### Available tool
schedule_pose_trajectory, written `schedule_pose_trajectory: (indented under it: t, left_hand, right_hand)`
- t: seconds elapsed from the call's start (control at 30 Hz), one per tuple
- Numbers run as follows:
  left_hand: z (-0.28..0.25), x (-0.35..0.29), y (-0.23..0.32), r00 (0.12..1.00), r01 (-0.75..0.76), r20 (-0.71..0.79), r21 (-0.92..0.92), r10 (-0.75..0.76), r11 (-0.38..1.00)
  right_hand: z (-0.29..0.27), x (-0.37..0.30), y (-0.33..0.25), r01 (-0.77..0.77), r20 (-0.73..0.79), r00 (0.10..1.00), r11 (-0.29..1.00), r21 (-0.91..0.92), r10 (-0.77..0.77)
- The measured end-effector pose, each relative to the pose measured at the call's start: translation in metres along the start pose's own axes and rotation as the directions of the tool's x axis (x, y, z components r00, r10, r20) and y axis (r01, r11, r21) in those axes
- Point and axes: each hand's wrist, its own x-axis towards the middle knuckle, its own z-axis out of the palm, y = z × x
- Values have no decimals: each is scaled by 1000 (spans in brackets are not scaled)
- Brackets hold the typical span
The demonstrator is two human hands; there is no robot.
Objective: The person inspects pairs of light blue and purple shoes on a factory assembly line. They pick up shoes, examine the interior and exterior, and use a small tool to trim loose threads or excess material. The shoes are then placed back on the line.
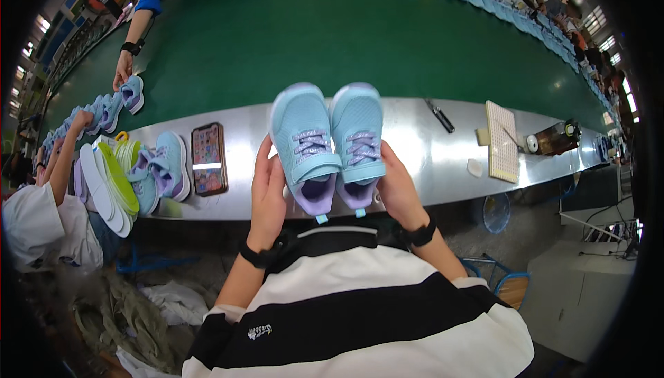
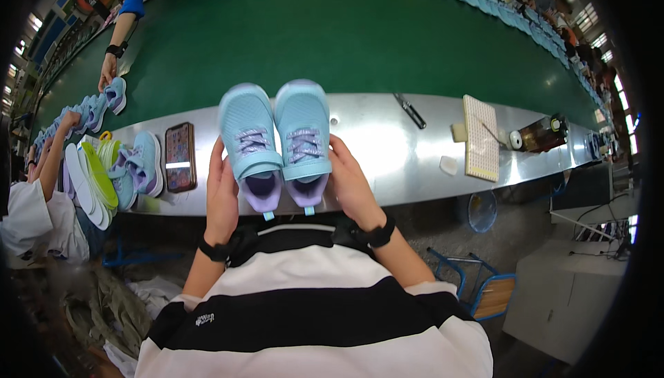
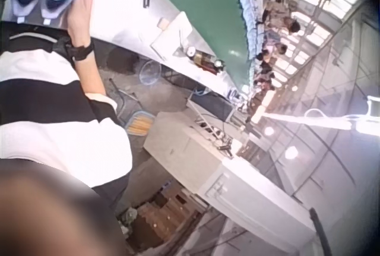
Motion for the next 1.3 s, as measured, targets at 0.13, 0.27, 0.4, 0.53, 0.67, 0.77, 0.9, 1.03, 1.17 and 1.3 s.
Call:
schedule_pose_trajectory:
  t: [0.13, 0.27, 0.4, 0.53, 0.67, 0.77, 0.9, 1.03, 1.17, 1.3]
  left_hand:
    - [-11, 4, -6, 989, -145, 102, 575, 105, 805]
    - [-11, 3, -8, 967, -175, 252, 542, 40, 822]
    - [-14, 2, -10, 964, -178, 262, 543, 36, 820]
    - [-35, 1, -15, 986, -44, 160, 482, -38, 875]
    - [-51, 3, -25, 985, 72, 126, 309, -115, 949]
    - [-53, 7, -29, 983, 68, 140, 300, -114, 951]
    - [-55, 6, -26, 987, 110, 95, 197, -130, 974]
    - [-56, 3, -25, 991, 86, 79, 232, -107, 969]
    - [-56, 5, -24, 989, 93, 91, 245, -119, 965]
    - [-54, 5, -21, 987, 127, 72, 213, -145, 969]
  right_hand:
    - [-6, 3, -23, 37, -127, 972, 662, -748, -198]
    - [4, 21, -63, 699, 698, 677, -94, -709, -233]
    - [38, 45, -87, 866, 854, 467, -315, -389, 229]
    - [42, 51, -99, 896, 869, 386, -352, -273, 310]
    - [31, 50, -88, 890, 822, 370, -420, -179, 433]
    - [29, 55, -82, 876, 832, 378, -448, -180, 405]
    - [26, 62, -91, 786, 876, 482, -459, -414, 36]
    - [8, 84, -100, 593, 638, 662, -246, -767, -393]
    - [-19, 155, -132, 221, 132, 868, 134, -966, -478]
    - [-33, 281, -252, -99, -33, 752, -64, -993, -658]
